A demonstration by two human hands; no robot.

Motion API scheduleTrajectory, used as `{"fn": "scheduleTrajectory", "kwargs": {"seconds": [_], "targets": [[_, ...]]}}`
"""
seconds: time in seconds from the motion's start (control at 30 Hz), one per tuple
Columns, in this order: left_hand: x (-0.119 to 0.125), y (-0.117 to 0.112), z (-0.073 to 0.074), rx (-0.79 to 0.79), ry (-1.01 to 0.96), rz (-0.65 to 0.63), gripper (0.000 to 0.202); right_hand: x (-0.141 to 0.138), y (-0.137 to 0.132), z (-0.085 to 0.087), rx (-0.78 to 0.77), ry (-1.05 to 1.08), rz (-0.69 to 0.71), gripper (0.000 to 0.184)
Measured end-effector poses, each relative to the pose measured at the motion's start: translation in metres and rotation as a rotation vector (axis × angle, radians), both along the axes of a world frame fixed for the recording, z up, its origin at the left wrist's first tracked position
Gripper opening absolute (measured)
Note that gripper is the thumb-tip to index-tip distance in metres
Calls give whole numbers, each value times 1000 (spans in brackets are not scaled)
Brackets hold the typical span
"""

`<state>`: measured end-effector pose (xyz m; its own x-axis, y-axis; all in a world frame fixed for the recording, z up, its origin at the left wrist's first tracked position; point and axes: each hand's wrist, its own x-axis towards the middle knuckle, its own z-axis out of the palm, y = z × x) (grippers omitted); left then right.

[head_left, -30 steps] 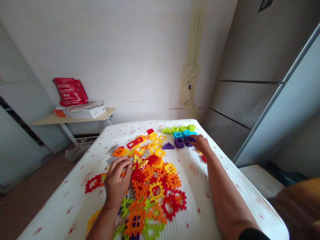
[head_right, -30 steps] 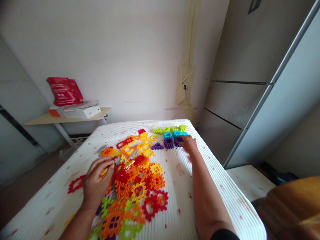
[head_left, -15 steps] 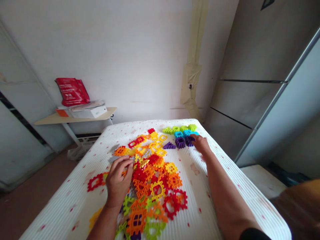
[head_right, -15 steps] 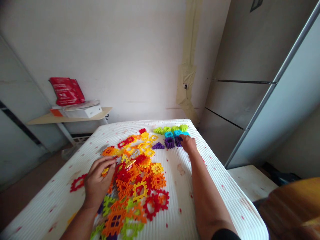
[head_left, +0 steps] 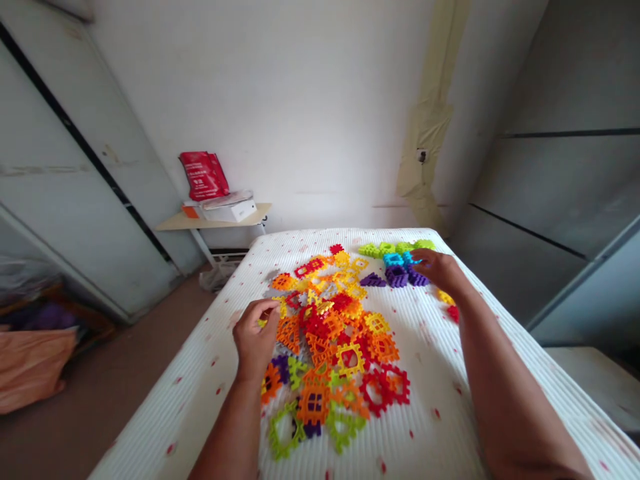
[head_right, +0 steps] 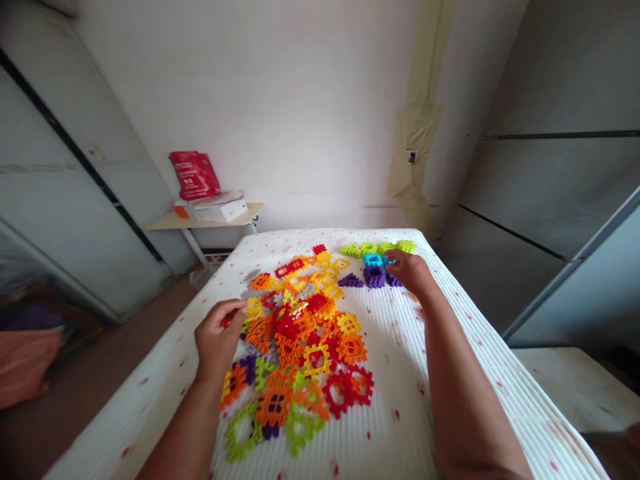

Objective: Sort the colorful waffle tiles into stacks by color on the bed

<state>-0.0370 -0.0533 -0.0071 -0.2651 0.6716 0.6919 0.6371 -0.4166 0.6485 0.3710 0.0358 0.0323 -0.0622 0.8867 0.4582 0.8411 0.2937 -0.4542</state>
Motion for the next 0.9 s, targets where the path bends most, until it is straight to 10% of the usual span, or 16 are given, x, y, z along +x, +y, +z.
{"fn": "scheduleTrajectory", "kwargs": {"seconds": [0.47,0.9], "targets": [[-32,-59,-16,-532,627,-115,20,-12,-7,16,-95,114,167,34],[-27,-38,-33,-579,355,-160,7,-18,-13,23,-125,174,133,25]]}}
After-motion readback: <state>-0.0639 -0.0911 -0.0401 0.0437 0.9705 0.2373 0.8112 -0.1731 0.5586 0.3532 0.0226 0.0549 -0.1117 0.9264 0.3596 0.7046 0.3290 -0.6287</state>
